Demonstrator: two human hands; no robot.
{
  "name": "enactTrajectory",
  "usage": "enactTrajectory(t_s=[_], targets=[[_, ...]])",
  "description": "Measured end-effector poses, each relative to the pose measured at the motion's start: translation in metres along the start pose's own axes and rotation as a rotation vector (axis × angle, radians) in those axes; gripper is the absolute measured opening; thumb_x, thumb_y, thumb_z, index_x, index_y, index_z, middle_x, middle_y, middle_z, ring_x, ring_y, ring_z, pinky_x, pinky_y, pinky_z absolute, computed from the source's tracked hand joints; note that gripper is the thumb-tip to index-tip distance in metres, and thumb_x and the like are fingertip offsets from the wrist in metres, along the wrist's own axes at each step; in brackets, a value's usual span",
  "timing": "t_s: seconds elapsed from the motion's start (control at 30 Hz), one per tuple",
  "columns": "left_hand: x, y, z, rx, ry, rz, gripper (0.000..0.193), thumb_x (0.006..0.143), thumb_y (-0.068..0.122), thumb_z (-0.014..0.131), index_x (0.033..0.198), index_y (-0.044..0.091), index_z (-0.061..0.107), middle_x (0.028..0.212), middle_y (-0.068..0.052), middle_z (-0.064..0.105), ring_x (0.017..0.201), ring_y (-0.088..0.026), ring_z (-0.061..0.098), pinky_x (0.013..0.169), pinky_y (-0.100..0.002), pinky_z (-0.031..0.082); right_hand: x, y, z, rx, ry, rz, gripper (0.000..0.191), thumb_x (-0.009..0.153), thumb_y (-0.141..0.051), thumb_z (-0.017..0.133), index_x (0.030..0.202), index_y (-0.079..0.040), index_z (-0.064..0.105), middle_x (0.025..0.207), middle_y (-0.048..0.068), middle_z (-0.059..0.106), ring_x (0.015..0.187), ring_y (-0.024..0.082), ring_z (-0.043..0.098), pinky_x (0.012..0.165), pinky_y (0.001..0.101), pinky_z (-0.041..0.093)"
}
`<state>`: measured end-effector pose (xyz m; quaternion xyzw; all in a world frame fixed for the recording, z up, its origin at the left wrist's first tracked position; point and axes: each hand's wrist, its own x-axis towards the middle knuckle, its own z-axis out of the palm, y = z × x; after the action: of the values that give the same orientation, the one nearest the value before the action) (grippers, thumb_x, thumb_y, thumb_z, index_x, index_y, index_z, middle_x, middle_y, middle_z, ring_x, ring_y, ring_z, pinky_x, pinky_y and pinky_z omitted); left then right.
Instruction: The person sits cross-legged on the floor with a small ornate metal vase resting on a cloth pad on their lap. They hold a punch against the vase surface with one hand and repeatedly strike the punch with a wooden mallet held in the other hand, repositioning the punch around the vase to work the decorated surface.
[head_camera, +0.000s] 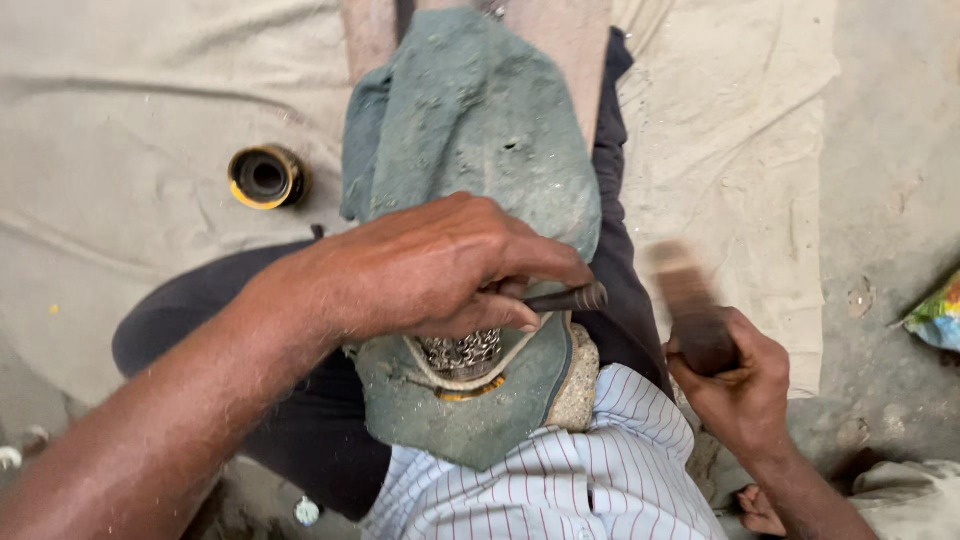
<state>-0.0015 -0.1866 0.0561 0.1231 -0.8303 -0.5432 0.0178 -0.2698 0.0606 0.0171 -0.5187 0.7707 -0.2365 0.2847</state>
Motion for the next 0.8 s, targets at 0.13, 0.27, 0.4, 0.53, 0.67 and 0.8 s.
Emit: enactTrajectory(t_s=[0.13, 0.27, 0.4, 0.53, 0.67, 0.8], targets=[[0.001, 0.009, -0.001, 0.019, -0.066, -0.155, 0.065, 0.078, 0.031, 0.074, 0.141, 0.018, 0.06, 0.072, -0.006, 0.074, 0.061, -0.015, 0.071, 0.06, -0.037, 0.06, -0.008, -0.001, 0.011, 0.775, 0.207, 0.162, 0.033, 0.085, 0.021, 0.067, 0.109, -0.001, 0.061, 0.097, 0.012, 0.067, 0.094, 0.018, 0.068, 0.084, 0.0361, 0.062], [0.011, 0.009, 0.003, 0.068, -0.071, -0.155, 0.063, 0.075, 0.029, 0.074, 0.137, 0.018, 0.064, 0.065, -0.003, 0.073, 0.057, -0.015, 0.07, 0.055, -0.04, 0.057, -0.006, -0.001, 0.013, 0.92, 0.332, 0.17, 0.038, 0.084, 0.022, 0.066, 0.111, -0.003, 0.059, 0.095, 0.008, 0.065, 0.095, 0.016, 0.067, 0.086, 0.0337, 0.061], [0.014, 0.007, 0.009, 0.129, -0.178, -0.27, 0.058, 0.08, 0.029, 0.073, 0.137, 0.021, 0.062, 0.075, -0.006, 0.077, 0.066, -0.018, 0.073, 0.066, -0.04, 0.058, 0.001, 0.012, 0.003, 0.071, -0.049, 0.315, 0.024, 0.079, 0.02, 0.067, 0.094, 0.001, 0.064, 0.079, 0.007, 0.069, 0.07, 0.017, 0.066, 0.061, 0.0336, 0.052], [0.017, 0.011, 0.014, 0.082, 0.157, 0.137, 0.053, 0.084, 0.027, 0.073, 0.132, 0.007, 0.064, 0.113, -0.015, 0.077, 0.085, -0.022, 0.077, 0.072, -0.039, 0.064, 0.003, 0.035, 0.009, 0.184, -0.158, 0.287, 0.03, 0.074, 0.017, 0.072, 0.097, -0.001, 0.065, 0.082, 0.004, 0.067, 0.078, 0.014, 0.064, 0.072, 0.0281, 0.054], [0.018, 0.027, 0.027, 0.061, 0.137, -0.147, 0.05, 0.081, 0.023, 0.073, 0.128, 0.01, 0.065, 0.105, -0.013, 0.078, 0.084, -0.023, 0.078, 0.071, -0.041, 0.064, 0.001, 0.058, 0.012, 0.6, -0.111, 0.378, 0.034, 0.075, 0.015, 0.069, 0.103, -0.003, 0.061, 0.088, 0.002, 0.068, 0.084, 0.011, 0.066, 0.077, 0.0283, 0.058], [0.036, 0.035, 0.034, 0.122, 0.04, -0.476, 0.045, 0.087, 0.026, 0.074, 0.129, 0.012, 0.063, 0.095, -0.016, 0.076, 0.083, -0.023, 0.077, 0.067, -0.038, 0.067, 0.005, 0.068, 0.004, 0.457, -0.145, 0.329, 0.034, 0.076, 0.016, 0.072, 0.105, 0.0, 0.063, 0.088, 0.005, 0.067, 0.084, 0.013, 0.065, 0.076, 0.0295, 0.054]])
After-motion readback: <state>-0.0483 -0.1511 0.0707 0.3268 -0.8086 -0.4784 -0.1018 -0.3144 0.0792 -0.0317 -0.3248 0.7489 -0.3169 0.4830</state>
